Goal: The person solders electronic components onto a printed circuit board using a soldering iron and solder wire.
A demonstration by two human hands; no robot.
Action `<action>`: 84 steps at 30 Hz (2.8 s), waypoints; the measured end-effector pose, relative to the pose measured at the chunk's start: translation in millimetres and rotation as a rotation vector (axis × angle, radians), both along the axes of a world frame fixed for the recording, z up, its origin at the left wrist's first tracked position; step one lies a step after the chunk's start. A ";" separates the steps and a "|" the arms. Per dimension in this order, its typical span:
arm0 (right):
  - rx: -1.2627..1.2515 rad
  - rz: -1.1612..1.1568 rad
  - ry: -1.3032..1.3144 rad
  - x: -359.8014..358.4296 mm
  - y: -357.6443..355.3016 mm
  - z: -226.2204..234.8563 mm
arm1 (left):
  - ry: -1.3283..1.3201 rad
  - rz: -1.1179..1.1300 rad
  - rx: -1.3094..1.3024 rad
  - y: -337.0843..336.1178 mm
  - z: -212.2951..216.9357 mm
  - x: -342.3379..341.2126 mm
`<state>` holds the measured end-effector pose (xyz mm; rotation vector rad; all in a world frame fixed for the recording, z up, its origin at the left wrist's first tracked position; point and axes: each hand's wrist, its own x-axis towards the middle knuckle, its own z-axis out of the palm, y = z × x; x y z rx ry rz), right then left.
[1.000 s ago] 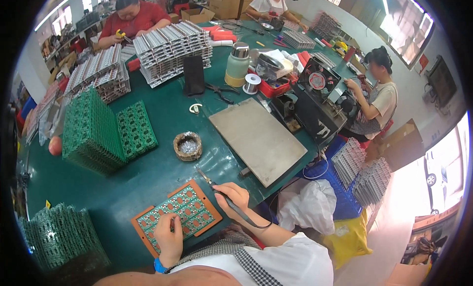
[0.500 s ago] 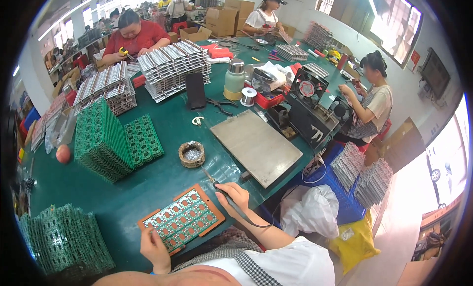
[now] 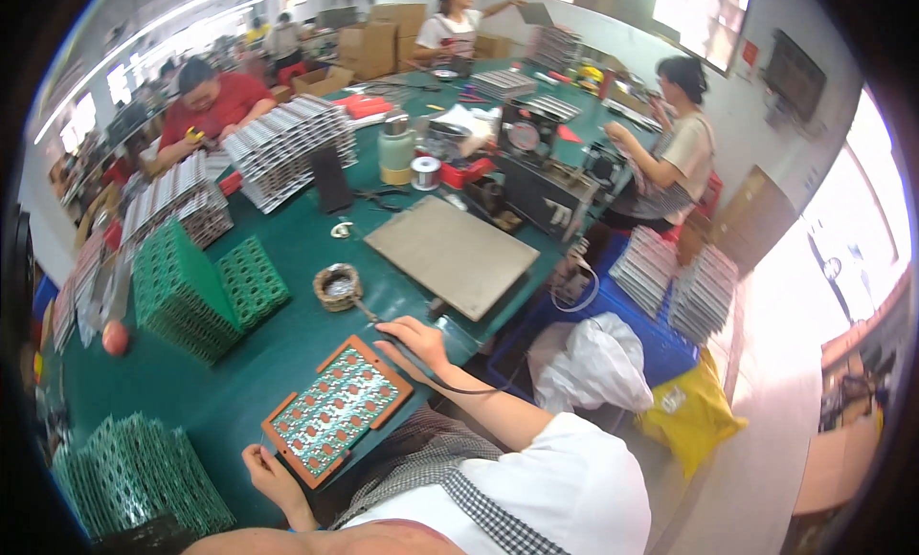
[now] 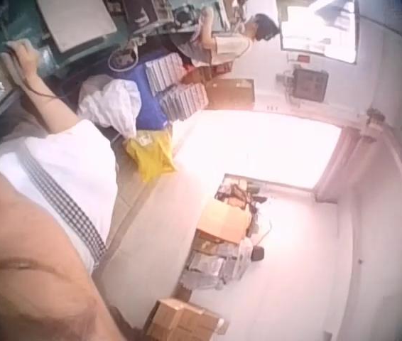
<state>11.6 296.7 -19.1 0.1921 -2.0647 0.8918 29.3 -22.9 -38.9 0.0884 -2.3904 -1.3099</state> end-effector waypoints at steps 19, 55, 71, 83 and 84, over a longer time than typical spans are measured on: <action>-0.166 -0.006 -0.163 -7.7 14.8 24.3 | -0.070 -0.033 0.046 -0.5 6.0 4.8; -0.116 0.322 -0.504 49.0 7.0 37.2 | -0.059 -0.396 -0.209 117.8 32.5 -8.9; -0.081 0.358 -0.487 33.0 0.5 29.5 | -0.111 -0.414 -0.315 124.6 28.0 -17.0; -0.046 0.304 -0.505 45.4 0.4 30.4 | -0.227 -0.458 -0.221 118.5 40.9 -17.4; -0.097 0.296 -0.467 51.1 3.9 27.7 | -0.226 -0.459 -0.221 116.8 41.5 -13.4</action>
